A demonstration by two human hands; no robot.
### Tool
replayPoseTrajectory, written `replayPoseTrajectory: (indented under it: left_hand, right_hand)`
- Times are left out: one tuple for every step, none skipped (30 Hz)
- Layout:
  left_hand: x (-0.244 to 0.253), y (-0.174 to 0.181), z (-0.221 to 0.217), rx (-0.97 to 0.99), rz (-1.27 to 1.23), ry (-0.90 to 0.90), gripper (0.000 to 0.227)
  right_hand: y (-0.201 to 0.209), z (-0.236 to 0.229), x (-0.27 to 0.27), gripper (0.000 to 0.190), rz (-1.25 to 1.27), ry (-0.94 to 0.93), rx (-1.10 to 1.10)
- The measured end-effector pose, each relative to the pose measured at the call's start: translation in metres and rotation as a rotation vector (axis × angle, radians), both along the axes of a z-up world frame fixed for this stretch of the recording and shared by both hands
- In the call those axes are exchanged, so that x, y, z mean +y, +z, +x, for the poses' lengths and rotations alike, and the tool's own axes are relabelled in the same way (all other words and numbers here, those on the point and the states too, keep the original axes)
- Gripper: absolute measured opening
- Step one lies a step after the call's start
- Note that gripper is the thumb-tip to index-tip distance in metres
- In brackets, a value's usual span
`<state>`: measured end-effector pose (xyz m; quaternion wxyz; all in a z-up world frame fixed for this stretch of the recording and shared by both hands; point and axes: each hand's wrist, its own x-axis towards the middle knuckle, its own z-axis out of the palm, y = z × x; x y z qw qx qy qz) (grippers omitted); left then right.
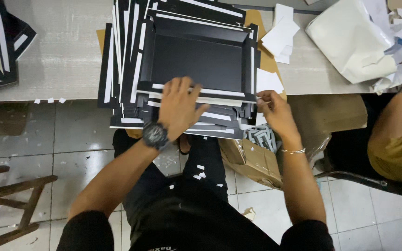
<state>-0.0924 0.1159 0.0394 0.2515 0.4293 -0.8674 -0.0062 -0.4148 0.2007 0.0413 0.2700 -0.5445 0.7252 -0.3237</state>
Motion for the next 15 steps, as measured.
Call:
replayPoseTrajectory:
  left_hand:
    - [-0.004, -0.006, -0.015, 0.001, -0.003, -0.002, 0.052]
    - [-0.008, -0.011, -0.031, 0.032, 0.021, -0.103, 0.055]
    - [-0.014, -0.015, -0.046, 0.063, 0.04, -0.203, 0.06]
    - [-0.018, -0.016, -0.055, 0.065, 0.032, -0.203, 0.06]
    - [-0.021, -0.018, -0.064, 0.025, 0.051, -0.238, 0.055]
    - [-0.024, -0.02, -0.074, -0.014, 0.07, -0.274, 0.05]
    - [-0.025, -0.024, -0.074, -0.016, 0.069, -0.277, 0.05]
    - [-0.025, -0.027, -0.075, -0.045, 0.056, -0.25, 0.051]
    - [-0.029, -0.03, -0.076, -0.073, 0.039, -0.22, 0.055]
    - [-0.032, -0.025, -0.071, -0.074, 0.034, -0.221, 0.055]
    - [-0.033, -0.022, -0.063, -0.085, 0.092, -0.238, 0.052]
    - [-0.034, -0.019, -0.056, -0.096, 0.15, -0.254, 0.05]
    - [-0.031, -0.007, -0.048, -0.099, 0.148, -0.251, 0.05]
    - [-0.028, 0.005, -0.04, -0.072, 0.172, -0.252, 0.049]
    - [-0.026, 0.018, -0.032, -0.046, 0.195, -0.255, 0.048]
  right_hand:
    - [0.007, 0.01, 0.003, 0.024, -0.003, -0.002, 0.001]
    - [0.015, 0.02, 0.006, 0.029, -0.025, 0.006, -0.02]
    - [0.023, 0.03, 0.007, 0.035, -0.052, 0.016, -0.04]
    - [0.018, 0.029, 0.003, 0.035, -0.059, 0.017, -0.038]
    - [0.011, 0.027, 0.001, 0.034, -0.092, 0.034, 0.007]
    - [0.004, 0.026, -0.003, 0.034, -0.125, 0.052, 0.052]
    - [0.007, 0.029, 0.0, 0.034, -0.126, 0.049, 0.051]
    - [0.01, 0.032, 0.002, 0.033, -0.131, 0.045, 0.061]
    - [0.013, 0.034, 0.001, 0.033, -0.141, 0.044, 0.071]
    - [0.012, 0.03, 0.002, 0.033, -0.146, 0.043, 0.071]
    - [0.01, 0.027, 0.005, 0.031, -0.158, 0.015, 0.018]
    - [0.007, 0.025, 0.008, 0.03, -0.17, -0.012, -0.035]
    - [0.01, 0.028, 0.01, 0.03, -0.173, -0.009, -0.037]
    - [0.014, 0.03, 0.012, 0.029, -0.209, -0.031, -0.052]
    - [0.019, 0.033, 0.014, 0.029, -0.247, -0.055, -0.067]
